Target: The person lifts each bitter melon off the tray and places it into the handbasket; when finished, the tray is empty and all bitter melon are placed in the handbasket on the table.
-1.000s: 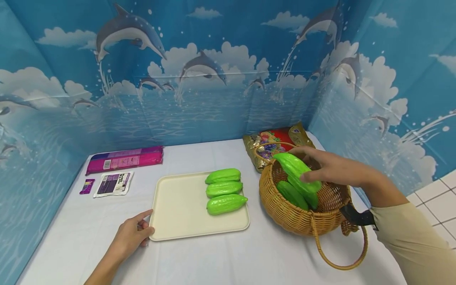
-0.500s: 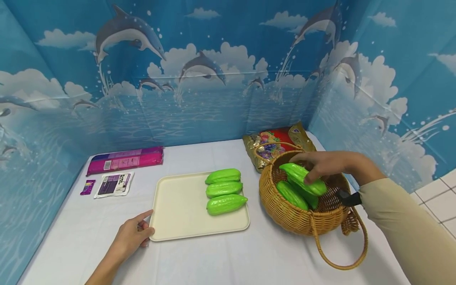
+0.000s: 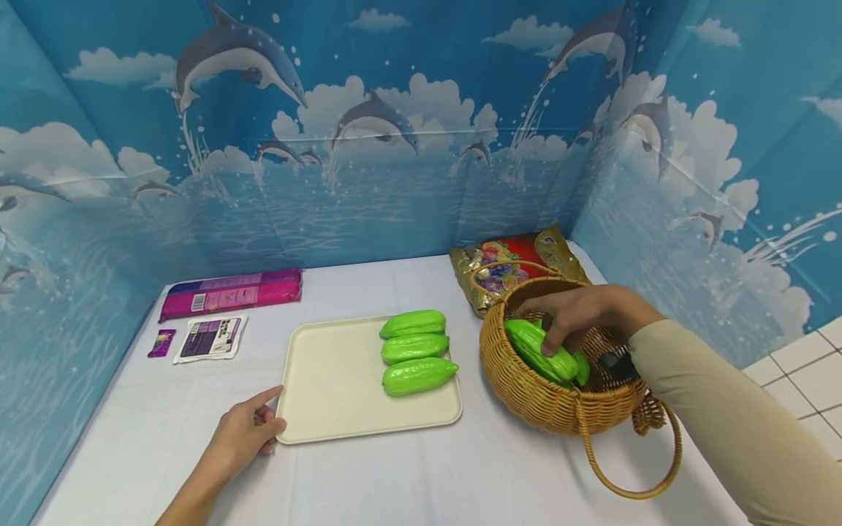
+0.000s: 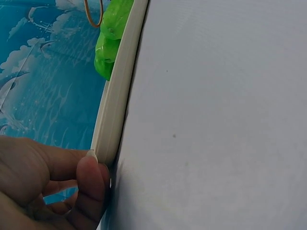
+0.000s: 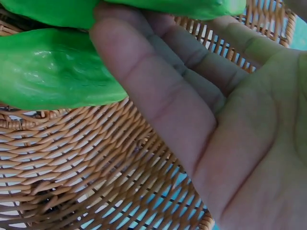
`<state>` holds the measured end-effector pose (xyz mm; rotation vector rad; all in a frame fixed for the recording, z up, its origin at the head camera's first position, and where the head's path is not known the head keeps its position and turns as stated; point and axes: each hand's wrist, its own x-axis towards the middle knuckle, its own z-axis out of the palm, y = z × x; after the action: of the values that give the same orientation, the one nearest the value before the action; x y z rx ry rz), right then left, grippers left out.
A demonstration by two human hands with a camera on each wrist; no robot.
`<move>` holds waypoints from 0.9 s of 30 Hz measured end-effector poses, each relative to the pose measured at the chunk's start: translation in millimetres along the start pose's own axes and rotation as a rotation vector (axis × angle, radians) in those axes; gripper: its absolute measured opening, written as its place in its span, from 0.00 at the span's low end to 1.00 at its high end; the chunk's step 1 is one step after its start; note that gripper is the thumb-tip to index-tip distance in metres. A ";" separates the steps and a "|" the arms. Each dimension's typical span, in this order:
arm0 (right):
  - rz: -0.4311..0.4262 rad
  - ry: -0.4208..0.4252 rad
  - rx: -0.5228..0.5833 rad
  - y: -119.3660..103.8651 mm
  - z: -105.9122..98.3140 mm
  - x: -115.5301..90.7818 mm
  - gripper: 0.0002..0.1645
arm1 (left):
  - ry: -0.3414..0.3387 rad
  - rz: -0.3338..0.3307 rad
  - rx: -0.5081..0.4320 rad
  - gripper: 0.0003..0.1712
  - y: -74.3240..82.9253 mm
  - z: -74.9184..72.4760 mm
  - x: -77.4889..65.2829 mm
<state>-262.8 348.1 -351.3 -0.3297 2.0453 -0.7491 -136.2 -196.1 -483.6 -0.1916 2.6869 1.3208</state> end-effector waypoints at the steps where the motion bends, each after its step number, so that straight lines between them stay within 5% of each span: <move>1: 0.005 0.000 0.004 -0.2 0.9 1.3 0.55 | 0.001 0.000 0.002 0.35 -0.1 -0.1 0.2; 19: 0.094 -0.037 0.030 0.8 4.7 6.2 0.57 | -0.005 0.003 -0.004 0.36 -0.1 -2.2 -0.5; 27: 0.015 0.005 0.037 1.3 -0.6 -4.9 0.49 | -0.009 0.006 -0.007 0.36 0.2 -2.5 -0.9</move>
<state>-260.5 351.8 -348.5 -0.2906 2.0339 -0.7786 -135.6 -197.9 -481.7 -0.1779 2.6784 1.3295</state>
